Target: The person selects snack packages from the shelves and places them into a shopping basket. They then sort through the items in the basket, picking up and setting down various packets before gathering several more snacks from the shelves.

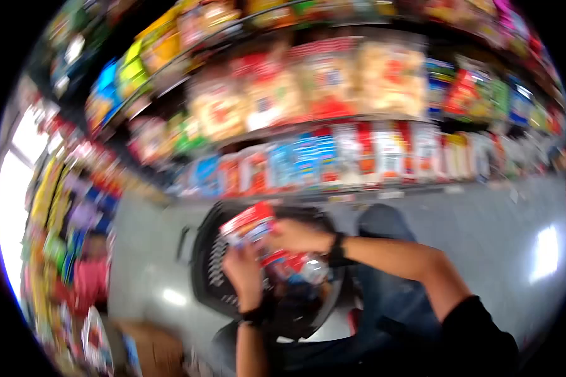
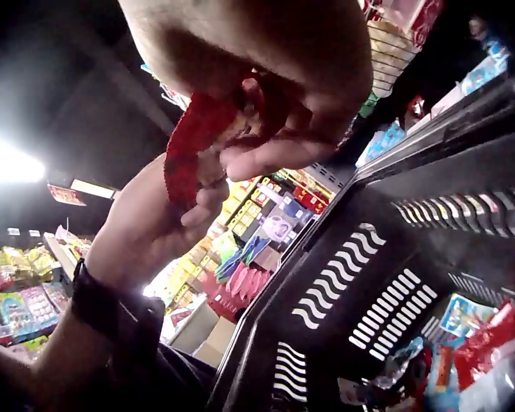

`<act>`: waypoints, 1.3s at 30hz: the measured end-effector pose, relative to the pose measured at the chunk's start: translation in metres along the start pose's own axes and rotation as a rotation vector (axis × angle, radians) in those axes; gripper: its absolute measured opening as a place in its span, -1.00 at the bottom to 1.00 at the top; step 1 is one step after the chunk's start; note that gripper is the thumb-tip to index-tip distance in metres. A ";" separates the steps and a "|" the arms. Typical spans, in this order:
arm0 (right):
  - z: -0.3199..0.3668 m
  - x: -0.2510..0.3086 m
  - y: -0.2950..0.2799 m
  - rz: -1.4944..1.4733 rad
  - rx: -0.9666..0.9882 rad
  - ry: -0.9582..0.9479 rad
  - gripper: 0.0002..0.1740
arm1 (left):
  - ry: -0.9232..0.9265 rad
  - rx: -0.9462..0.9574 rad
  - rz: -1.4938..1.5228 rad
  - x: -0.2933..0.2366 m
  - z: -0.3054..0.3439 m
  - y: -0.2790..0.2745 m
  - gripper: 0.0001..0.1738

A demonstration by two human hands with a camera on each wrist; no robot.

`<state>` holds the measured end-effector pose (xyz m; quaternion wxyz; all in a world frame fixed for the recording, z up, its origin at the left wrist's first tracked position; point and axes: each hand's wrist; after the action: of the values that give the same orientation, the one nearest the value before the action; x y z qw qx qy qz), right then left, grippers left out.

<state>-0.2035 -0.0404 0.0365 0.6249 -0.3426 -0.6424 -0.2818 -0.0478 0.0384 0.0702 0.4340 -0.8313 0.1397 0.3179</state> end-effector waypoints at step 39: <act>-0.039 -0.006 0.094 0.093 0.186 0.390 -0.72 | -0.539 -0.133 0.718 0.096 0.041 -0.058 -0.76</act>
<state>-0.1052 -0.0144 0.0263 0.7786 -0.2516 -0.5161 -0.2531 0.0375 0.1095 0.0276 0.2627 -0.6439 0.2803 0.6617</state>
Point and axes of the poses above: each hand's wrist, its own z-axis away from the middle knuckle, its own y-axis out of the palm, x = y × z, and after that the axes turned 7 degrees about -x, right-handed
